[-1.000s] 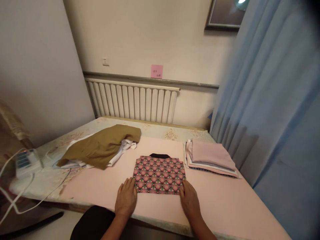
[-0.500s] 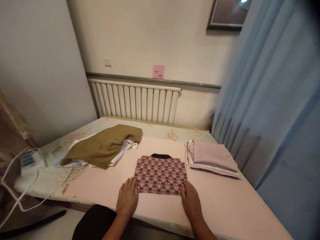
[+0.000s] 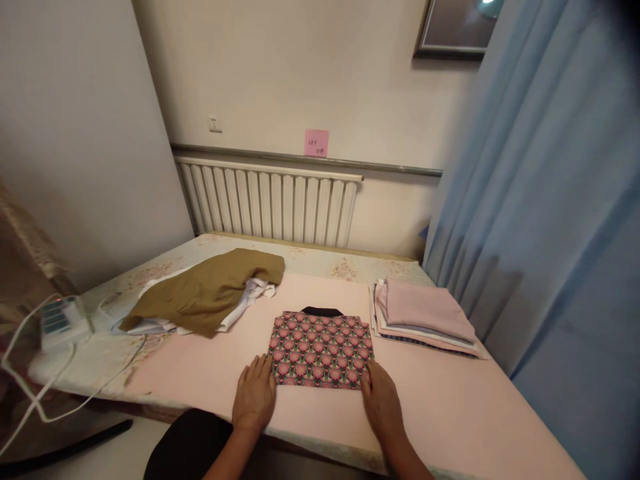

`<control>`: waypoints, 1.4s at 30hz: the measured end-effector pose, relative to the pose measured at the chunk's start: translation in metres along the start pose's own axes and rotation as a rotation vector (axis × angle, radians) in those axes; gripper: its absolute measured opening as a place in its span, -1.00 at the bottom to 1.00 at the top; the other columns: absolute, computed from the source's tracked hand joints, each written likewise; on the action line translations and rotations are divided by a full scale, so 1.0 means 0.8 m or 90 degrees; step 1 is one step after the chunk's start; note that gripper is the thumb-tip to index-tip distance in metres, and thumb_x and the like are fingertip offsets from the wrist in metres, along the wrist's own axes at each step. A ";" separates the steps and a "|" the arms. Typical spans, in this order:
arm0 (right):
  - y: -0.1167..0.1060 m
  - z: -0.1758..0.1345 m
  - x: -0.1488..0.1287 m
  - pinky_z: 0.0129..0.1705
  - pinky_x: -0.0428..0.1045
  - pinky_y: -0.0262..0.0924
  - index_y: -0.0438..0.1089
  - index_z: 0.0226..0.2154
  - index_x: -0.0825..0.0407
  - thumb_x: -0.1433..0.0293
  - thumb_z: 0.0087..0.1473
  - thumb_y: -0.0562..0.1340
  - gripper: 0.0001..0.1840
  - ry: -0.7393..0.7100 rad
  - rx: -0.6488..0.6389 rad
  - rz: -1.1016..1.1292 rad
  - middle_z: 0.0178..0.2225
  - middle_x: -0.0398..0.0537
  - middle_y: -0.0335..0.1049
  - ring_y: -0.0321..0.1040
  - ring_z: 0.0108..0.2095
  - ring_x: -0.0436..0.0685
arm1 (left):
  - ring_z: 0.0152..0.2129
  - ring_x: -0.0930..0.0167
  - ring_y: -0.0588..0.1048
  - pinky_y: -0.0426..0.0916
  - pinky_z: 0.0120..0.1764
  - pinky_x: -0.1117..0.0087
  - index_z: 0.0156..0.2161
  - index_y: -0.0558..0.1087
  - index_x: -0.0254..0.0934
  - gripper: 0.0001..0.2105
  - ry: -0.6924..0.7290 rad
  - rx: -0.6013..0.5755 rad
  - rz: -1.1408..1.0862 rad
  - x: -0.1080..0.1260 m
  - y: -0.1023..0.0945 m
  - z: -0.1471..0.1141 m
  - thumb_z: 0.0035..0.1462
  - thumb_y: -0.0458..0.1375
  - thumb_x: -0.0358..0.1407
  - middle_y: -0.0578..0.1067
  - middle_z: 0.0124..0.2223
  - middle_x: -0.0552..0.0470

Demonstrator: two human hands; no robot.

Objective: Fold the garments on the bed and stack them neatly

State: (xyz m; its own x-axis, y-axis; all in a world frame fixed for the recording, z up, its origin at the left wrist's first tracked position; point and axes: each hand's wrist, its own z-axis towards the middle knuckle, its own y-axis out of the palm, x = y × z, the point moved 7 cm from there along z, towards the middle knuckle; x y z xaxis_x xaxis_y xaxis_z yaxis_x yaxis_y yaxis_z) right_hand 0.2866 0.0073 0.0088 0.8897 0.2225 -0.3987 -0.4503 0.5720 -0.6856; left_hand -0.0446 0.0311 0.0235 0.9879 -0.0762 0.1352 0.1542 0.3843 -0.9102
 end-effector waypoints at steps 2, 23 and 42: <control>0.000 0.000 0.000 0.11 0.23 0.19 0.32 0.03 0.11 0.19 0.28 -0.02 -0.56 -0.002 -0.003 0.001 0.01 0.21 0.38 0.29 0.04 0.25 | 0.17 0.25 0.29 0.10 0.20 0.14 0.14 0.37 -0.34 -0.59 0.000 0.003 -0.002 0.000 0.000 0.000 0.24 -0.10 -0.38 0.40 0.19 -0.12; 0.000 -0.001 0.001 0.10 0.23 0.20 0.33 0.01 0.11 0.18 0.28 -0.01 -0.56 -0.006 0.003 0.009 0.01 0.22 0.38 0.30 0.03 0.26 | 0.19 0.27 0.27 0.07 0.21 0.16 0.15 0.35 -0.28 -0.59 -0.007 0.000 -0.009 0.000 -0.003 -0.003 0.24 -0.09 -0.38 0.40 0.19 -0.09; -0.004 0.001 0.004 0.04 0.20 0.25 0.30 0.06 0.10 0.19 0.24 0.00 -0.54 0.055 0.003 0.040 0.01 0.21 0.39 0.34 0.00 0.27 | 0.18 0.25 0.28 0.09 0.20 0.13 0.15 0.36 -0.30 -0.59 -0.013 -0.009 -0.024 0.001 -0.008 -0.003 0.23 -0.08 -0.39 0.40 0.19 -0.11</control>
State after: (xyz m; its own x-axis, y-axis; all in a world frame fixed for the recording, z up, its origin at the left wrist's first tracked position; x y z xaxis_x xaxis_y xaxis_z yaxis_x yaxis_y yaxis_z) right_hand 0.2908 0.0065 0.0103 0.8497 0.1901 -0.4918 -0.5048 0.5630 -0.6544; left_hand -0.0448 0.0268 0.0283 0.9815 -0.0724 0.1775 0.1917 0.3683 -0.9097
